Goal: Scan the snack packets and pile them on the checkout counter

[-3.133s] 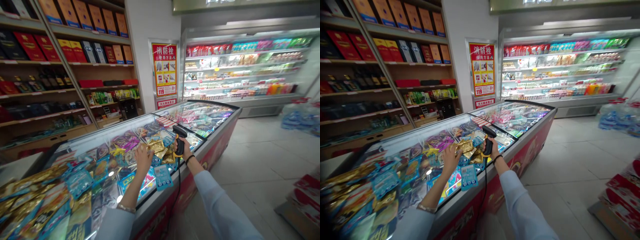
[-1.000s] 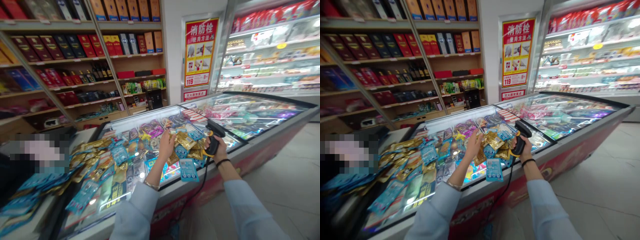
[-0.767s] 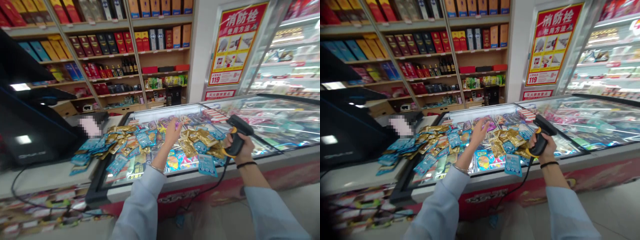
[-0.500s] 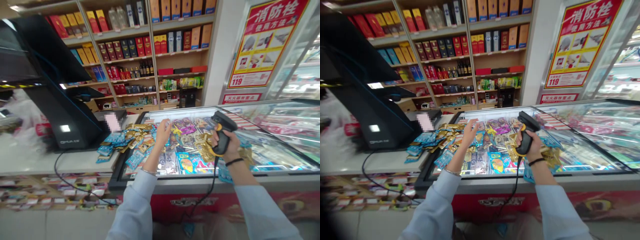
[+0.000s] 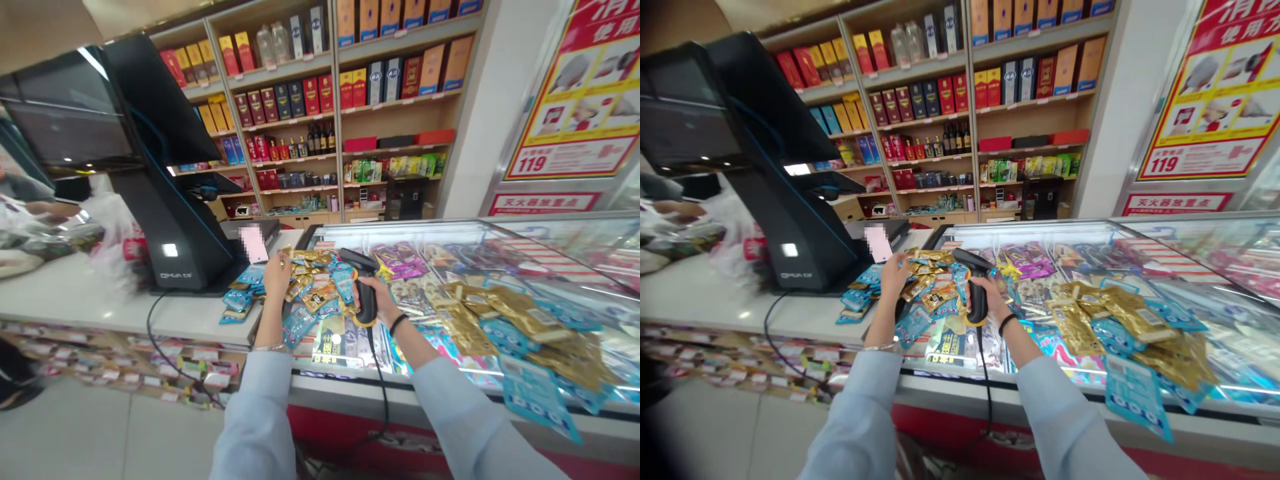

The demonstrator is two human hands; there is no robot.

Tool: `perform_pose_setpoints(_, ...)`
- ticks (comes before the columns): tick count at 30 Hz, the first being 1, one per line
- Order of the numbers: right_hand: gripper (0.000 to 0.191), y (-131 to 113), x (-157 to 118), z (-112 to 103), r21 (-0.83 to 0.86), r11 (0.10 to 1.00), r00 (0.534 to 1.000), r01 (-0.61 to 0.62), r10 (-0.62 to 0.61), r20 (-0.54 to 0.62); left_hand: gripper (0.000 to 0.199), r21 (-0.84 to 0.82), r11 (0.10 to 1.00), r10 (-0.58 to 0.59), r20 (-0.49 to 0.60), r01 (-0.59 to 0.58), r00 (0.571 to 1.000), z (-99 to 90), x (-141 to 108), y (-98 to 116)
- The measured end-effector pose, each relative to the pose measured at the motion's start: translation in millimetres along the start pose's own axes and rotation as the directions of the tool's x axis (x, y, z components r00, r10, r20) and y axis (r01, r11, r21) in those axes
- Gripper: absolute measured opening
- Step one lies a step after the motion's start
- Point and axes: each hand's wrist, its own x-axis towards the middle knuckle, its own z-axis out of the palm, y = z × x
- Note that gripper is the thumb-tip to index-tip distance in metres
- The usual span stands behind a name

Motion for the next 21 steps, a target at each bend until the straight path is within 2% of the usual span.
perform_pose_setpoints(3,0.023,18,9,2,0.022,0.997,0.998,-0.068,0.068,-0.002,0.03,0.236,0.971,-0.033,-0.018,0.037,0.999,-1.9,3,-15)
perform_pose_setpoints(6,0.023,26,11,2,0.01,0.993,0.993,-0.117,0.117,0.026,0.032,0.353,0.935,-0.032,-0.018,0.037,0.999,-4.4,1,-24)
perform_pose_setpoints(13,0.025,26,6,1,-0.061,0.985,0.983,-0.164,0.168,0.07,0.029,0.463,0.886,-0.036,0.027,0.02,0.999,-3.2,1,-32)
perform_pose_setpoints(17,0.026,28,6,0,-0.085,0.981,0.977,-0.174,0.183,0.112,0.036,0.503,0.864,-0.05,0.036,0.025,0.998,0.5,-6,-26)
perform_pose_setpoints(21,0.025,31,6,1,-0.063,0.985,0.981,-0.161,0.167,0.097,0.041,0.506,0.862,-0.057,0.046,0.026,0.997,-1.8,-14,-18)
